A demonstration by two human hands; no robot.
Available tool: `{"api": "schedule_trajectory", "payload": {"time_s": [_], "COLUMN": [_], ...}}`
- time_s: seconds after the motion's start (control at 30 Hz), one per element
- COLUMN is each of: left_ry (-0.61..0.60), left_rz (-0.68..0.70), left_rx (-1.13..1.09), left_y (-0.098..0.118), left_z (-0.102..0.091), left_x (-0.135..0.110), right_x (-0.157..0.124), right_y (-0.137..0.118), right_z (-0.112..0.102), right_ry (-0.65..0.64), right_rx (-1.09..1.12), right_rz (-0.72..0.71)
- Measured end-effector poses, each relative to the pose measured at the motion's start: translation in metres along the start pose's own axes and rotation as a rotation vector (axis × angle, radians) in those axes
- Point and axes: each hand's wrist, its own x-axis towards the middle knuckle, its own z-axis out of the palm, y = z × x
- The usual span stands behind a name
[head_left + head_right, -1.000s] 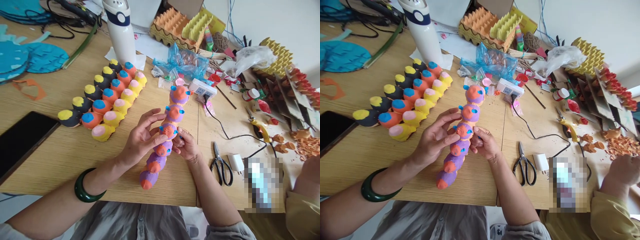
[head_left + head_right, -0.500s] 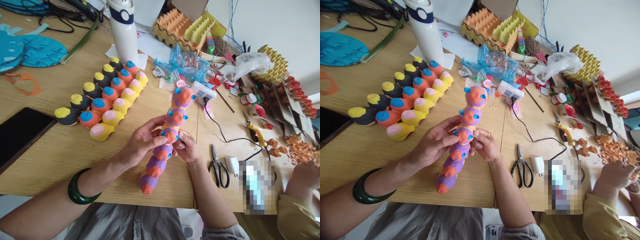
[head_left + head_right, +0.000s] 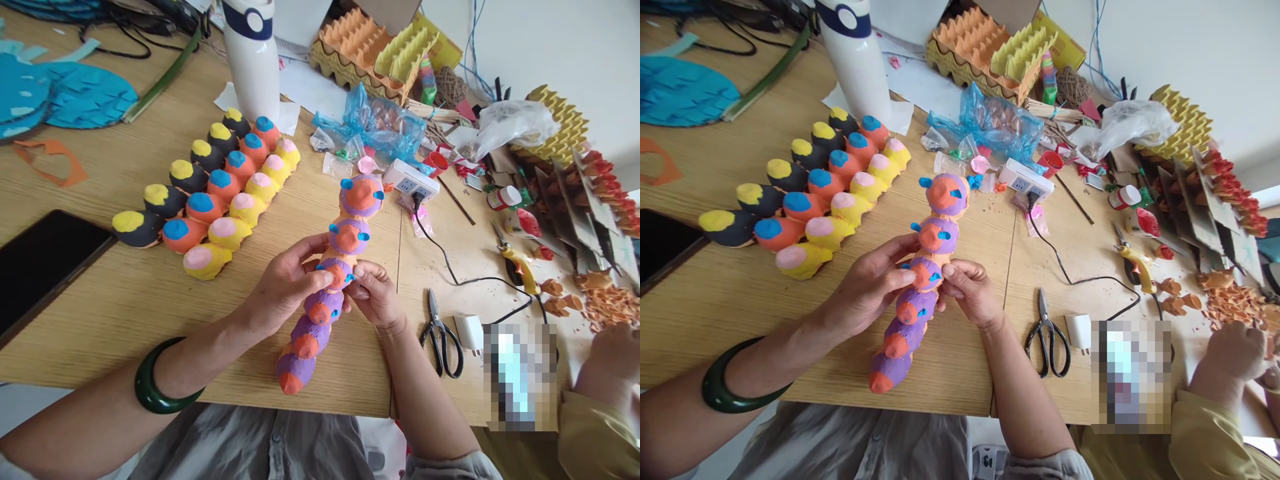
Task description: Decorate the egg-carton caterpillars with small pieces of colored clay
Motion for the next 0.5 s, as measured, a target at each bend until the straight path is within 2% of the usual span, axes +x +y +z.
{"api": "schedule_trajectory", "payload": {"time_s": [0.07,0.27,0.5], "left_ry": [0.016,-0.136,-0.036], "left_rz": [0.000,0.005,-0.029], "left_rx": [0.020,-0.089,-0.058], "left_y": [-0.0008,-0.0026,-0.0003], "left_z": [-0.0009,-0.0033,0.0006], "left_x": [0.0002,-0.0002,0.0017], "right_x": [0.0008,0.0022,0.0014], "right_y": [0.0012,0.0025,0.0009], "right_z": [-0.0002,-0.0001,0.0008], "right_ry": [0.002,0.023,0.010], "right_rx": [0.004,0.046,0.010], "right_rz": [0.017,0.009,0.026]}}
